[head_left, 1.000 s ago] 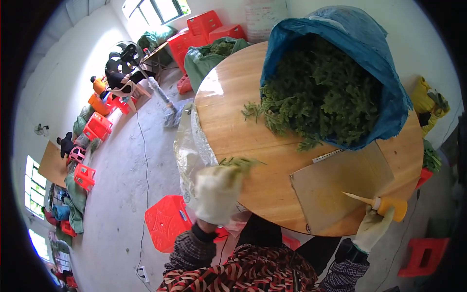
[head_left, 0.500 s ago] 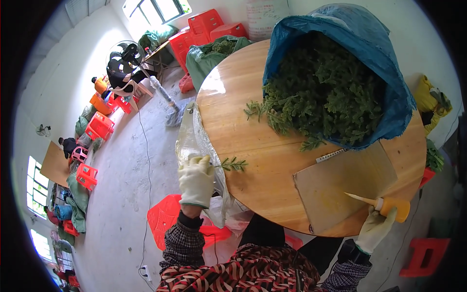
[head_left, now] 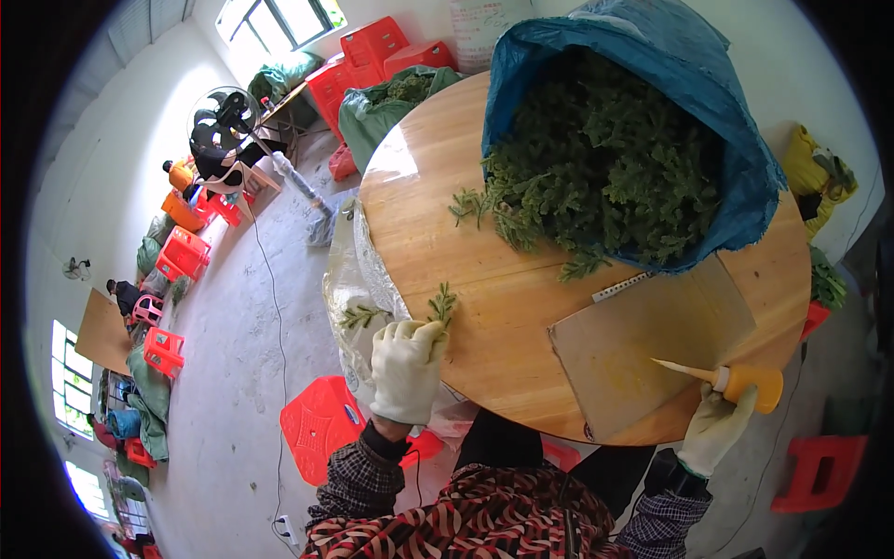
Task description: The person picks up a plant sprig from a bag, applies glue to its stem from a squeeze bottle, and sets it aside on the table. This process is repeated for several sprigs, handling them one at a time.
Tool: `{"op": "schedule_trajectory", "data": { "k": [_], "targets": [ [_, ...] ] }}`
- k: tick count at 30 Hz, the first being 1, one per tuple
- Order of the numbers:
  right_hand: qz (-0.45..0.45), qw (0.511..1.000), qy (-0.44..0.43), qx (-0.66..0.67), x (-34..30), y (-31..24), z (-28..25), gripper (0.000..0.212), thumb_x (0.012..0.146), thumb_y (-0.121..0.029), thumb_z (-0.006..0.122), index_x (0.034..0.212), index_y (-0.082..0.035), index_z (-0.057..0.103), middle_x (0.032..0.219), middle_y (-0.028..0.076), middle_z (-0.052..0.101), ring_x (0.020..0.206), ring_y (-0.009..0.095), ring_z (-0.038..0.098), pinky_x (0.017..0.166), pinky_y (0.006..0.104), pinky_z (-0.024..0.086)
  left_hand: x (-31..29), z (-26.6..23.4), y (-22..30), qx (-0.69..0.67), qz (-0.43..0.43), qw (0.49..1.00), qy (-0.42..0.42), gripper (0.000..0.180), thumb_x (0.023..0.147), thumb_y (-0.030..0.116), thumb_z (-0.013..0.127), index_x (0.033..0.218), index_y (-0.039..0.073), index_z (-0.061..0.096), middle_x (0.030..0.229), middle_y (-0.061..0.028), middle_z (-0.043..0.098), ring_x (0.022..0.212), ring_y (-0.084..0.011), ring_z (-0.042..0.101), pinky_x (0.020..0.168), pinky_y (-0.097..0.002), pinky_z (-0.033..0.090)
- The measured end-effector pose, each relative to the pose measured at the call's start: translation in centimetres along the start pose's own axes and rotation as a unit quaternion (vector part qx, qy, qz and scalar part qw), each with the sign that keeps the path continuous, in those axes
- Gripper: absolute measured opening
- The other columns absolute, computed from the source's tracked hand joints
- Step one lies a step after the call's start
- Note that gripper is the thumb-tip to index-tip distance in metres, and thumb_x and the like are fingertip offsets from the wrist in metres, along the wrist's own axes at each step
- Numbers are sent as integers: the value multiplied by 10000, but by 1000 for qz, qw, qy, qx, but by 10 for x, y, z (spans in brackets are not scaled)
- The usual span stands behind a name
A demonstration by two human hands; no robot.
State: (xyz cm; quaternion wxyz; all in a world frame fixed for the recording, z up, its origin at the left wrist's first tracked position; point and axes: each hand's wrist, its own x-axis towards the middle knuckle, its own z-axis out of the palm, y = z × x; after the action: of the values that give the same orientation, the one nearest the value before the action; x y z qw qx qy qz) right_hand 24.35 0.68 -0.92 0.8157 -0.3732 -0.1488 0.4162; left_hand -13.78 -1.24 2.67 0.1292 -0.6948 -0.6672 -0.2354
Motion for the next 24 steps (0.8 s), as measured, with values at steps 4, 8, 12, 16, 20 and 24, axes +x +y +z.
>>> {"op": "schedule_trajectory", "data": {
  "k": [4,8,12,16,20,24],
  "targets": [
    [-2,1000,-14,9,1,0,-13,406,961,-325,559,1239,-38,486,1112,92,596,965,187,597,771,306,500,-1,-2,7,64,-124,986,89,244,761,213,716,962,81,675,877,-103,628,879,-312,585,815,-405,450],
    [-3,1000,-9,9,5,11,-18,408,959,-325,562,1241,-40,486,1113,93,596,964,188,598,772,305,500,-8,-3,0,-31,-165,986,-10,237,746,251,733,904,81,690,842,-103,620,881,-307,572,800,-404,448],
    [-6,1000,-14,8,3,5,-18,408,957,-327,565,1239,-42,488,1113,92,597,962,190,599,774,306,500,-11,8,10,49,-151,986,-56,214,748,291,737,826,98,690,858,-98,605,894,-289,573,779,-406,436],
    [-6,1000,-19,5,3,6,-19,407,955,-330,569,1233,-44,491,1114,91,599,961,194,602,780,306,500,-15,18,5,76,-132,986,-68,183,762,278,724,753,98,695,839,-89,597,867,-289,569,758,-407,428],
    [-9,1000,-22,6,2,5,-15,402,953,-329,571,1226,-43,494,1112,88,601,963,196,604,780,306,502,-19,21,6,44,-79,996,-3,125,731,188,745,796,100,686,821,-66,598,843,-281,570,757,-385,442],
    [-17,1000,-2,-6,0,0,-9,424,943,-348,569,1232,-50,481,1092,80,588,948,184,585,752,306,478,-26,26,22,33,7,997,68,173,711,155,753,846,116,652,851,-39,582,832,-260,564,746,-391,442]
  ]
}}
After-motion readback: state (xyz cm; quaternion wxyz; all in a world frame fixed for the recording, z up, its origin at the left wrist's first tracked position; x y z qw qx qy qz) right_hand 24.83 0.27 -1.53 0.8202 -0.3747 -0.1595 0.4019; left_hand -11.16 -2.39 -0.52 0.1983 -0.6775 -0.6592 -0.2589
